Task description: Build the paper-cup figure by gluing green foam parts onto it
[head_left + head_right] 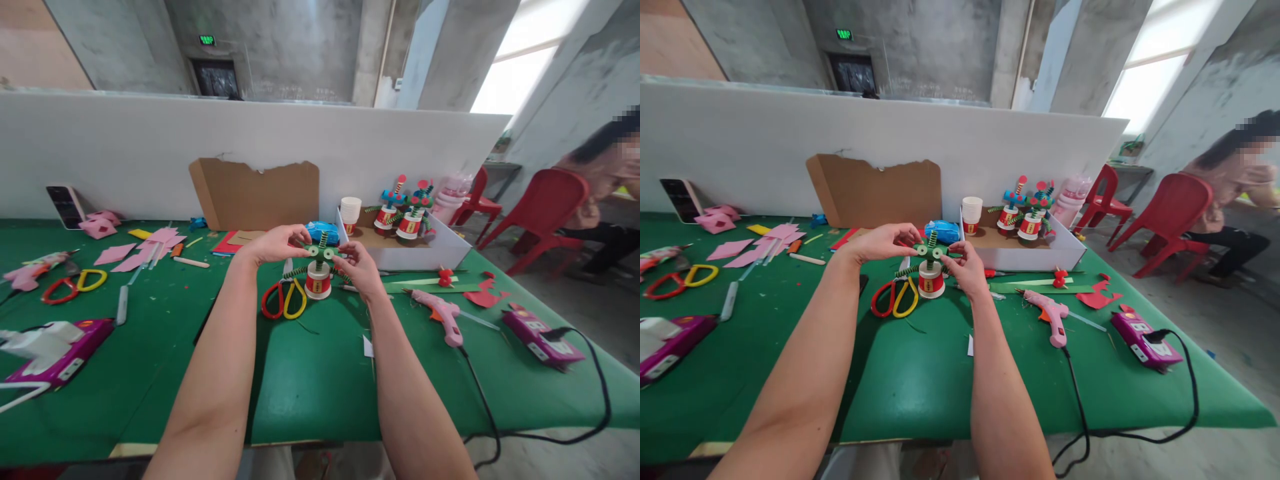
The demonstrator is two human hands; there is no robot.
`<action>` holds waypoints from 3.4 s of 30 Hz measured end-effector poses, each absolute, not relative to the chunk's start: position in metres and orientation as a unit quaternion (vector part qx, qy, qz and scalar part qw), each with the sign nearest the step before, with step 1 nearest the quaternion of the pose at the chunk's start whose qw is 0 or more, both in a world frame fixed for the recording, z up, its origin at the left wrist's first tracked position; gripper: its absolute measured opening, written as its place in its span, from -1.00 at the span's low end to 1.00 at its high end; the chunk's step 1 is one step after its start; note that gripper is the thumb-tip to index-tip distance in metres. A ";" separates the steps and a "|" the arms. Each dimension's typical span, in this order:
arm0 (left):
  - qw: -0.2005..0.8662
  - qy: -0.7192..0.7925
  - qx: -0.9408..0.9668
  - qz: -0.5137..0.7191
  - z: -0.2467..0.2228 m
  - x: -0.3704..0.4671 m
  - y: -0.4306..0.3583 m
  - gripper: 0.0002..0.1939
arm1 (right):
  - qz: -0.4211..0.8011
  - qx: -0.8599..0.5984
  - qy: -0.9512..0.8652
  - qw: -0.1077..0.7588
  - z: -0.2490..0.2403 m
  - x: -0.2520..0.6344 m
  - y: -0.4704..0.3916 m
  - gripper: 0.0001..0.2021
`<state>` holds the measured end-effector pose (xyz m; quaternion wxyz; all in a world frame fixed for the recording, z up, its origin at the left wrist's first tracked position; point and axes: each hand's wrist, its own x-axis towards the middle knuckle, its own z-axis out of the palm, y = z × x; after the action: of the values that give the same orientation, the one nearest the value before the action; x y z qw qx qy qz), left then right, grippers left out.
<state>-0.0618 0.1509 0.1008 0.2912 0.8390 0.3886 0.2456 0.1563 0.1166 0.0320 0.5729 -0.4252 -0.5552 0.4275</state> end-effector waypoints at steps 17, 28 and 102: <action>0.271 0.404 0.835 0.257 0.098 -0.062 0.154 -0.80 | 0.409 -0.445 -0.535 0.590 0.031 0.147 0.116 -0.61; 0.294 0.420 0.816 0.267 0.103 -0.063 0.152 -0.78 | 0.415 -0.445 -0.527 0.593 0.037 0.152 0.115 -0.57; 0.134 0.443 0.885 0.053 0.007 0.028 0.015 -0.77 | 0.231 -0.539 -0.668 0.457 0.052 0.213 0.009 -0.76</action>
<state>0.0279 0.0152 0.0066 0.1341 0.8847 0.4433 0.0527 0.2130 0.0088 0.0520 0.4574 -0.5389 -0.6685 0.2314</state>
